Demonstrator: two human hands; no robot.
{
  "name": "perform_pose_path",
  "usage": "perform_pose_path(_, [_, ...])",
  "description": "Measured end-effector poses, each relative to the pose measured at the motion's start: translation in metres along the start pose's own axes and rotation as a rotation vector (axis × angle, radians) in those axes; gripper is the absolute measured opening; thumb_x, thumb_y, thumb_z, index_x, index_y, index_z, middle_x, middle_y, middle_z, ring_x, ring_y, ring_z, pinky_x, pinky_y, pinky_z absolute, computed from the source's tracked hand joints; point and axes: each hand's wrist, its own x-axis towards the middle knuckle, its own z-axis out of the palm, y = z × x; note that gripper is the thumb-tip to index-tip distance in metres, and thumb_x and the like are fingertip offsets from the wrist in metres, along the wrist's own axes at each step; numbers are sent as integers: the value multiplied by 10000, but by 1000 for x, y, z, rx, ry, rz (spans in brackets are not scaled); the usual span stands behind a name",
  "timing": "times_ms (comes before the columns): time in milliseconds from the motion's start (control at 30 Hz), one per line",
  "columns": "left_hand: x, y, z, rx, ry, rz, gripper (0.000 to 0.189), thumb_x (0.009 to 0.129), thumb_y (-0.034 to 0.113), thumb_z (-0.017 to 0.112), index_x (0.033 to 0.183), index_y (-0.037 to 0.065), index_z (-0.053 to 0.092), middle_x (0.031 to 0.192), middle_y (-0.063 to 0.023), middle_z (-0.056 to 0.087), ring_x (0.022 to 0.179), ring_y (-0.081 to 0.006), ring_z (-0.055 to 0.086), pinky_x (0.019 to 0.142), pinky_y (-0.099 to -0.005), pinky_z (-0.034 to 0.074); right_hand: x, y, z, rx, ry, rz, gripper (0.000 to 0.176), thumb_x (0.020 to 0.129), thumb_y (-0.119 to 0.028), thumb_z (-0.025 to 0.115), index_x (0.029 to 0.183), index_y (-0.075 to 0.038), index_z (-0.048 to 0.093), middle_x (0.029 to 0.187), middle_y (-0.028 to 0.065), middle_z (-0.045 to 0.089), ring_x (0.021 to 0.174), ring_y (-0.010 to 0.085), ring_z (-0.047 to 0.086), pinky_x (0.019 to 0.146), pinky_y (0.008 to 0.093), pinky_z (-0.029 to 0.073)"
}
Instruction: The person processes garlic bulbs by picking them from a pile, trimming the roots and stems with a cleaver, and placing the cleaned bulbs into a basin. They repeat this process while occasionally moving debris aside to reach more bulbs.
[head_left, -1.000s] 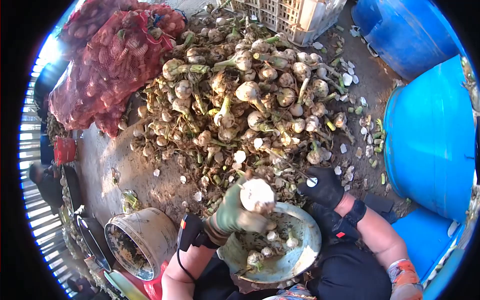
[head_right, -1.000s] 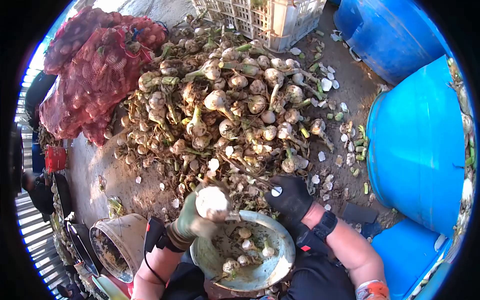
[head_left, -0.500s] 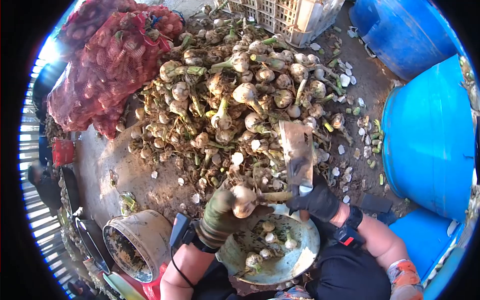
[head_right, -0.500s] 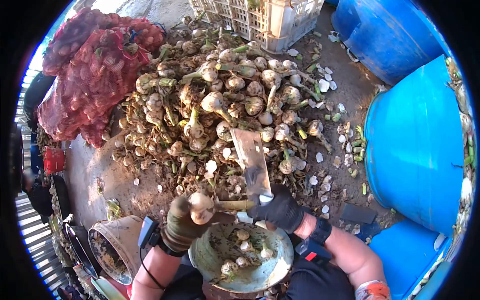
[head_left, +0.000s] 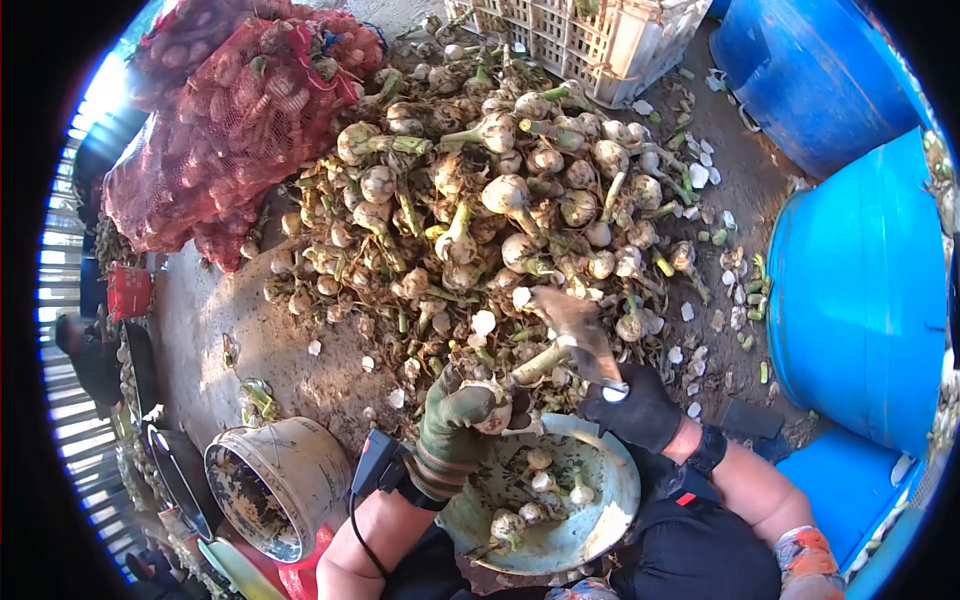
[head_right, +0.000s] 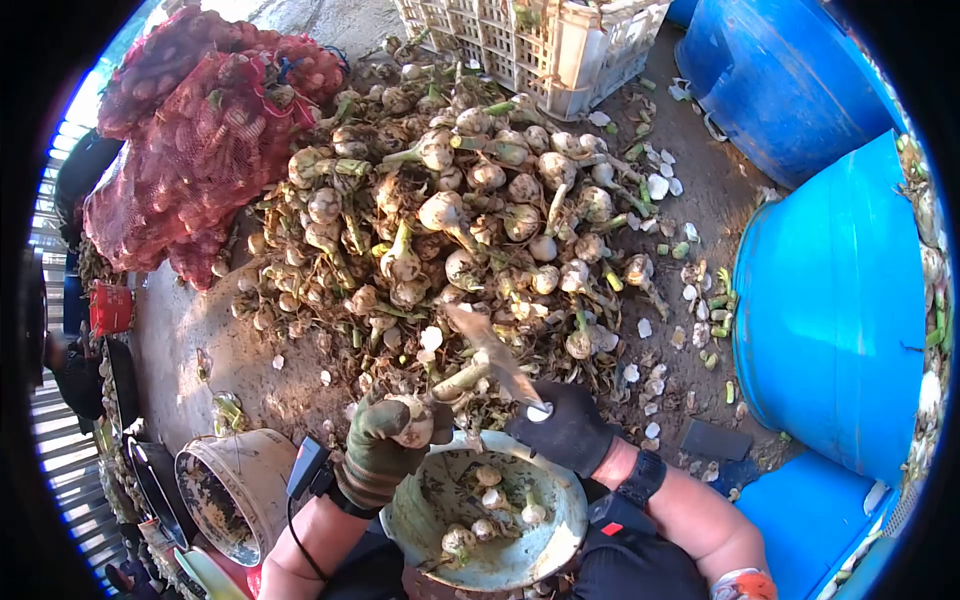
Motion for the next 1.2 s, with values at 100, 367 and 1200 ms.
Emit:
perform_pose_path(100, [-5, 1, 15, 56, 107, 8, 323, 661, 137, 626, 944, -2, 552, 765, -111, 609, 702, -257, 631, 650, -396, 562, -2, -11, 0, 94, 80, -18, 170, 711, -141, 696, 796, -21, 611, 663, 120, 620, 619, 176, 625, 583, 302, 476])
perform_pose_path(367, [-21, 36, 42, 187, -754, 17, 460, 777, 101, 664, 1188, -13, 491, 1130, -171, 540, 920, -219, 591, 785, -333, 485, -5, 54, 24, -352, -266, 296, 425, 630, -386, 661, 841, -16, 645, 733, 201, 633, 680, 329, 635, 641, 388, 503])
perform_pose_path(1200, [94, 29, -72, 679, 297, 464, 539, 602, -113, 722, 1052, -1, 448, 935, -100, 586, 806, -177, 595, 693, -278, 529, 12, 18, -12, -178, -35, 142, 263, 687, -213, 665, 835, -2, 612, 680, 163, 608, 629, 287, 621, 581, 349, 481])
